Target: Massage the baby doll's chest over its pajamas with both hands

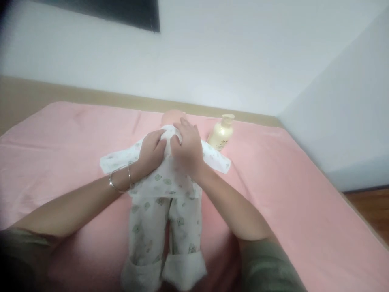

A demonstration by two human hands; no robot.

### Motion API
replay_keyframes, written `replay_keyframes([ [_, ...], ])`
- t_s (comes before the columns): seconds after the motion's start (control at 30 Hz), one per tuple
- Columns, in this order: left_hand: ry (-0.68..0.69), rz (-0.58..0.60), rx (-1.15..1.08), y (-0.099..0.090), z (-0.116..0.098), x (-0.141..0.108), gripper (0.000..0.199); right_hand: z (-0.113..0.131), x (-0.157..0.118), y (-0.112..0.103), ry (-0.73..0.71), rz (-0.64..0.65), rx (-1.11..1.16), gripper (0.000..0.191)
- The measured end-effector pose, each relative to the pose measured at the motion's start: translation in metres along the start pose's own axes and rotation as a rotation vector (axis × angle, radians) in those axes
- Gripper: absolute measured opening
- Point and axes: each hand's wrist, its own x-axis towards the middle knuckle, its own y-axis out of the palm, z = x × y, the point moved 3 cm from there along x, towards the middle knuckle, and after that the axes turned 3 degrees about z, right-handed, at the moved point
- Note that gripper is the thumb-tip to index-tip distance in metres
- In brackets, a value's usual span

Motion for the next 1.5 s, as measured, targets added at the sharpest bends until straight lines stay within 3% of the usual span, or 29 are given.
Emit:
replay_keyframes([
  [0.07, -0.002, 0.014, -0.011, -0.001, 0.0, 0.0, 0.042, 0.0, -0.002, 0.004, -0.03, -0.027, -0.08, 0.049],
  [0.23, 0.014, 0.02, 0.007, 0.0, -0.001, 0.002, 0.038, -0.011, 0.001, 0.023, -0.063, 0.166, -0.164, 0.043],
  [0.4, 0.008, 0.021, 0.004, 0.0, 0.0, 0.002, 0.036, -0.006, -0.001, 0.017, -0.06, 0.028, -0.142, 0.054],
  [0.5, 0.004, 0.031, -0.008, 0.0, 0.0, 0.001, 0.038, -0.002, -0.005, 0.021, -0.048, 0.105, -0.205, 0.055],
  [0.6, 0.007, -0.053, -0.008, -0.001, 0.0, -0.003, 0.043, 0.002, -0.008, 0.021, -0.054, 0.176, -0.244, 0.047],
  [0.7, 0.053, -0.136, -0.01, -0.002, -0.001, -0.008, 0.046, 0.008, -0.008, 0.011, -0.079, 0.089, -0.235, 0.05],
  [0.8, 0.074, -0.146, -0.026, -0.002, -0.001, -0.01, 0.048, 0.009, -0.007, 0.008, -0.092, 0.025, -0.252, 0.059],
  [1.03, 0.049, -0.046, -0.064, 0.001, 0.002, -0.003, 0.043, -0.006, -0.002, 0.029, -0.148, 0.243, -0.317, 0.05],
  [1.2, 0.068, 0.01, -0.047, -0.002, 0.007, 0.007, 0.043, 0.005, -0.01, 0.009, -0.235, 0.392, -0.44, 0.051],
  [1.3, -0.055, -0.013, -0.066, -0.011, 0.01, 0.013, 0.046, 0.014, -0.018, -0.012, -0.306, 0.555, -0.481, 0.054],
  [1.4, -0.161, -0.011, -0.175, -0.021, -0.001, 0.013, 0.049, 0.017, -0.017, -0.043, -0.354, 0.705, -0.447, 0.057],
  [1.47, -0.18, -0.007, -0.3, -0.028, -0.019, 0.011, 0.05, 0.013, -0.011, -0.071, -0.302, 0.649, -0.401, 0.058],
  [1.5, -0.188, 0.003, -0.391, -0.03, -0.031, 0.011, 0.049, 0.009, -0.007, -0.088, -0.257, 0.563, -0.382, 0.058],
])
